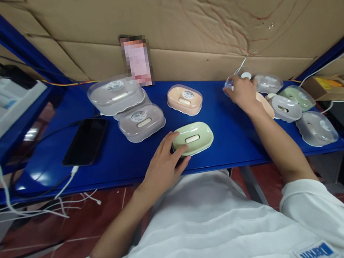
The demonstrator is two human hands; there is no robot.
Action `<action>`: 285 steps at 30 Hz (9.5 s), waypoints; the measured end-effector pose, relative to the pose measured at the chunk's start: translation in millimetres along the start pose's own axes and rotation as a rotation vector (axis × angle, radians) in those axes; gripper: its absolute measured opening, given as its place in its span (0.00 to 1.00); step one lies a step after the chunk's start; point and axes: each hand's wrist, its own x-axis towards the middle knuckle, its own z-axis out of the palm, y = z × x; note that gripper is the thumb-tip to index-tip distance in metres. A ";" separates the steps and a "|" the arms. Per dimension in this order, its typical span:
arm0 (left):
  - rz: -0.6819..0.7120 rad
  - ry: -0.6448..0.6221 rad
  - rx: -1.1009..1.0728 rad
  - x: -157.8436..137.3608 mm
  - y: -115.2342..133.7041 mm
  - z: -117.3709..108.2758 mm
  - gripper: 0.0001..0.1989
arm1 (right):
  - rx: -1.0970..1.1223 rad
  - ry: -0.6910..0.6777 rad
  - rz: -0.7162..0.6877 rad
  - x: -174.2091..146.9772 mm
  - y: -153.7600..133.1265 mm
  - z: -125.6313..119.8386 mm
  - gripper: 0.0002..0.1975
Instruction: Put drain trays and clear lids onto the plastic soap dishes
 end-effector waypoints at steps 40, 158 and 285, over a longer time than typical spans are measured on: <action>-0.180 -0.015 -0.234 -3.0 -1.8 -2.3 0.33 | 0.768 -0.157 -0.510 -194.4 -29.1 -21.2 0.38; -0.076 -0.100 -0.171 -4.5 -3.1 -0.4 0.16 | 0.890 -0.190 -0.126 -75.2 71.3 -12.8 0.19; -0.180 0.087 0.051 -5.2 -2.9 -0.3 0.21 | 0.154 0.218 0.015 -164.0 125.5 6.9 0.25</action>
